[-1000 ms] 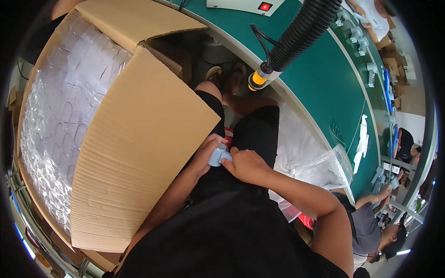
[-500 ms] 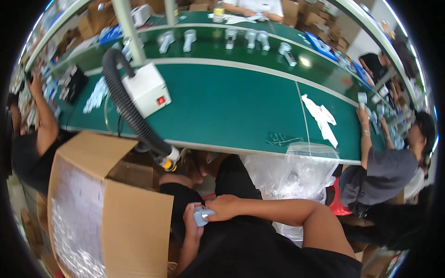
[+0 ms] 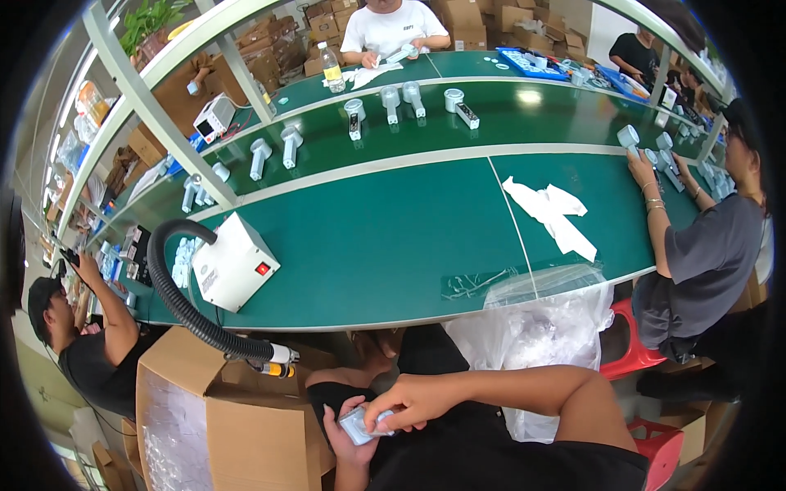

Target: The person assembles components of small handheld electric fans by hand, inspecting the plastic housing, battery compartment, and circuit board.

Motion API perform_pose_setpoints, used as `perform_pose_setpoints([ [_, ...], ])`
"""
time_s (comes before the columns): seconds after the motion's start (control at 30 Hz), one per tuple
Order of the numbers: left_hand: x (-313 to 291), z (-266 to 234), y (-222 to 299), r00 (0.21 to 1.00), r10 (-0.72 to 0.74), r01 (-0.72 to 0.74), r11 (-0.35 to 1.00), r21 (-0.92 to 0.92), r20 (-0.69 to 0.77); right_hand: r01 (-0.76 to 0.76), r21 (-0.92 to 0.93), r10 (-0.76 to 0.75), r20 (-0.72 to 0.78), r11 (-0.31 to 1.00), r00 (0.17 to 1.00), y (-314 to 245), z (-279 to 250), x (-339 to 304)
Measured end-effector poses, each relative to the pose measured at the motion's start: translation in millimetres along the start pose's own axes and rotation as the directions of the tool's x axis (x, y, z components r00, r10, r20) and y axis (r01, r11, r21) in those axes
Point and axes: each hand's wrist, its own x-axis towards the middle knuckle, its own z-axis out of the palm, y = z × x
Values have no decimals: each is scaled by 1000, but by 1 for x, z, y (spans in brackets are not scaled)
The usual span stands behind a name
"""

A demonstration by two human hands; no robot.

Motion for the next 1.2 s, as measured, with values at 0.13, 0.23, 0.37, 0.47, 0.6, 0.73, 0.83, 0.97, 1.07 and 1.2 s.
perform_pose_setpoints([
  [0.13, -15, 40, 12, 963, -41, -16, 978, 209, 267, 42, 23, -38, -179, 999, 983, -61, -52, -59],
  [0.23, -29, 27, 14, 951, -31, -57, 961, 272, 307, 2, -581, -349, -485, 814, 802, -93, -113, -88],
  [0.37, -36, 14, 9, 960, -91, -16, 927, 375, 266, -469, -781, -485, -624, 412, 613, -73, -234, -74],
  [0.47, -19, 21, 2, 950, -188, 37, 860, 509, 248, -671, -677, -503, -711, 303, 491, -20, -355, -72],
  [0.6, -5, -18, 0, 976, -152, 33, 816, 577, 159, -821, -503, -432, -825, 271, 363, 23, -430, -68],
  [0.73, -15, -67, 11, 966, -4, 153, 811, 564, -257, -879, -447, -301, -872, 164, 387, 6, -428, -52],
  [0.83, -13, -96, 7, 919, -83, 274, 838, 472, -386, -873, -485, -485, -778, 58, 400, -16, -445, -39],
  [0.97, 2, -68, 21, 885, -107, 288, 891, 352, -454, -848, -426, -481, -842, 314, 245, -26, -511, 34],
  [1.07, 4, -81, 19, 902, -122, 265, 914, 309, -413, -903, -248, -384, -918, 350, 103, -11, -554, 89],
  [1.2, 2, -70, 19, 937, -156, 270, 891, 364, -313, -932, -129, -331, -944, 340, 10, 28, -592, 96],
])
